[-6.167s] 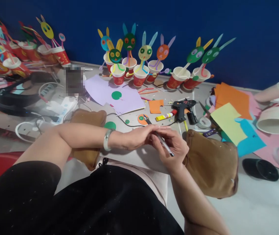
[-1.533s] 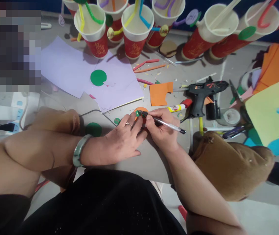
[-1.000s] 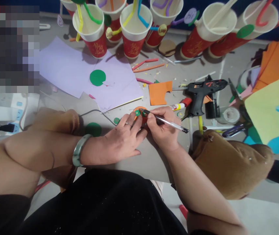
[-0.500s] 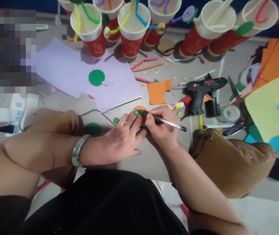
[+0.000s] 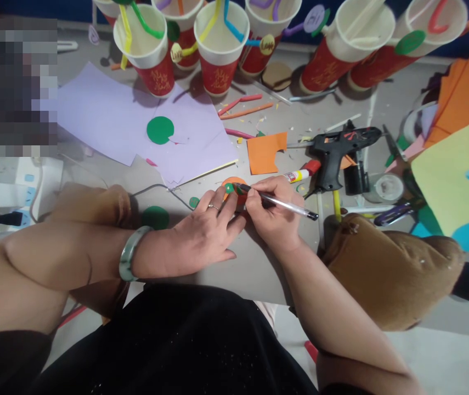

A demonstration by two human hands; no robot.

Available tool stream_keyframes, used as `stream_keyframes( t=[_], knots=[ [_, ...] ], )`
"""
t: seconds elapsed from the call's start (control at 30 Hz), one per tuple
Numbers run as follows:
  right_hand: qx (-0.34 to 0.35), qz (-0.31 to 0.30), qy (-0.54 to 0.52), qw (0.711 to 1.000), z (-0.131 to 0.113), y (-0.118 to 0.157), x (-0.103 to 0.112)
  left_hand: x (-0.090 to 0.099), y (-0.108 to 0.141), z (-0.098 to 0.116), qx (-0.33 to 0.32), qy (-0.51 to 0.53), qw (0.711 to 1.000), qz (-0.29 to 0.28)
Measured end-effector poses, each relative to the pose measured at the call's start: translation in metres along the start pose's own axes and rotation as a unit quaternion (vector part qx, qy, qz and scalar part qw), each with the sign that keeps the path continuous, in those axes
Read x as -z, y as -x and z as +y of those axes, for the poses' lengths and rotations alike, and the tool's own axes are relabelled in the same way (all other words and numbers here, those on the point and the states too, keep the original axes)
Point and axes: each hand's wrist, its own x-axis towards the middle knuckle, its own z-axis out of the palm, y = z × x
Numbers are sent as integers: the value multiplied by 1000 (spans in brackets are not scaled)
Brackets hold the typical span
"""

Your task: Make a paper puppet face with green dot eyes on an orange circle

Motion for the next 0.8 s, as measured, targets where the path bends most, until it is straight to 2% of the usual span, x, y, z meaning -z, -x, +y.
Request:
stream_keyframes(
  t=[0.4, 0.6, 0.8],
  knots=[
    [-21, -5, 8, 1000, -2, 0, 1, 0, 1, 0, -1, -1, 1000, 3],
    [5, 45, -6, 999, 0, -3, 3, -2, 1, 0, 0, 0, 1000, 7],
    [20, 41, -10, 999, 0, -6, 4, -4, 1, 1, -1, -14, 1000, 26]
  ],
)
